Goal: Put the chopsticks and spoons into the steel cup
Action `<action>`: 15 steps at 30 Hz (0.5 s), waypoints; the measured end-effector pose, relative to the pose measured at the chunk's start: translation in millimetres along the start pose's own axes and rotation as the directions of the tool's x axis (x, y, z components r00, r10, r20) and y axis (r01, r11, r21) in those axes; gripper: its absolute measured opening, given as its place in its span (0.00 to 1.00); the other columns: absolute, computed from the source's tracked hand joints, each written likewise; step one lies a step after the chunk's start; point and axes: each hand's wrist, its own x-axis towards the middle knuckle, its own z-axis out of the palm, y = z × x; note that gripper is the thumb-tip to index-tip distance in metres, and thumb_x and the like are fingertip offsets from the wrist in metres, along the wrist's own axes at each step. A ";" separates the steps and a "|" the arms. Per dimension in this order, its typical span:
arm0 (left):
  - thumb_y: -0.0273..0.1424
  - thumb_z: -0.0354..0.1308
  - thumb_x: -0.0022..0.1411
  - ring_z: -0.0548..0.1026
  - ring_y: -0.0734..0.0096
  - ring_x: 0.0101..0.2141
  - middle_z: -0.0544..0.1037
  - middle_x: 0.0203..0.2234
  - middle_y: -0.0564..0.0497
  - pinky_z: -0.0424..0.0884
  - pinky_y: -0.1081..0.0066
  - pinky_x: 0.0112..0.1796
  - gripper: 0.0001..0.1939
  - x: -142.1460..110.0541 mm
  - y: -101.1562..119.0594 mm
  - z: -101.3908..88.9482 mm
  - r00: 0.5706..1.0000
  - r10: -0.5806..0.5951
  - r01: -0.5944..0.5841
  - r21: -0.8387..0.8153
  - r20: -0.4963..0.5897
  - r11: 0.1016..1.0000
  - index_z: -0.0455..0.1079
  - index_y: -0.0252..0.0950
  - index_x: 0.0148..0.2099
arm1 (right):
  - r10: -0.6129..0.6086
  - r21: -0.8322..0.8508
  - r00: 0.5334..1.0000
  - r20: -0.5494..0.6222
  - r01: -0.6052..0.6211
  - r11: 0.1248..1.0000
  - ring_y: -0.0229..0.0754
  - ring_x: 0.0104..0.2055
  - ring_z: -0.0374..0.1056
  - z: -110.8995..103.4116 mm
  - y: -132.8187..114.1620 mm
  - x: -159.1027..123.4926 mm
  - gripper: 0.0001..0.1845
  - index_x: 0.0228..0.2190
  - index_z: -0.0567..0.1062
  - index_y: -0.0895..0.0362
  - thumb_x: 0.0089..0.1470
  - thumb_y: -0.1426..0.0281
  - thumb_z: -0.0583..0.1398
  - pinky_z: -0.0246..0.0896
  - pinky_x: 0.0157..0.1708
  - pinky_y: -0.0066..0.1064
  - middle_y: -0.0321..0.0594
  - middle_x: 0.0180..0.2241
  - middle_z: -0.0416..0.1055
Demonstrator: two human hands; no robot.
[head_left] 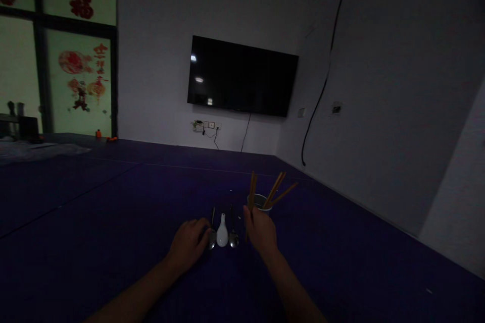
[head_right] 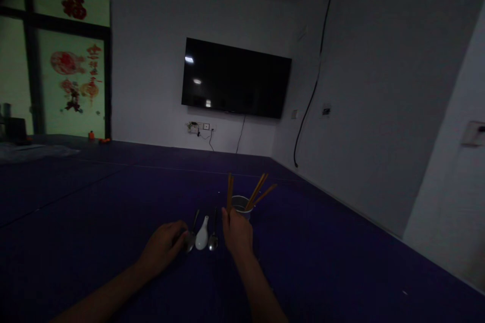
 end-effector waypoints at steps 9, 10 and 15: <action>0.36 0.41 0.65 0.74 0.65 0.35 0.77 0.33 0.47 0.64 0.68 0.36 0.15 0.1 -1.0 1.0 1.000 -0.005 0.005 0.010 0.024 1.000 0.68 0.38 0.38 | 0.071 0.052 0.992 -0.103 -0.066 0.996 0.42 0.28 0.70 3.5 2.4 -1.0 0.25 0.32 0.73 0.57 0.63 0.57 0.43 0.49 0.25 0.28 0.42 0.25 0.74; 0.35 0.41 0.65 0.74 0.65 0.35 0.77 0.33 0.47 0.64 0.68 0.36 0.15 0.0 -0.6 0.5 1.000 -0.008 0.007 0.015 0.025 1.000 0.68 0.38 0.39 | 0.092 0.077 0.988 -0.126 -0.083 0.994 0.42 0.27 0.70 2.9 2.7 -0.8 0.27 0.32 0.73 0.57 0.62 0.56 0.42 0.50 0.25 0.28 0.43 0.24 0.73; 0.34 0.41 0.64 0.74 0.66 0.34 0.76 0.31 0.49 0.64 0.69 0.36 0.14 0.6 0.7 0.0 0.999 -0.009 0.008 0.023 0.046 1.000 0.68 0.38 0.39 | 0.172 0.327 0.918 -0.358 -0.049 0.944 0.43 0.23 0.67 -7.4 5.0 -0.8 0.35 0.25 0.72 0.58 0.59 0.48 0.38 0.51 0.24 0.29 0.44 0.20 0.71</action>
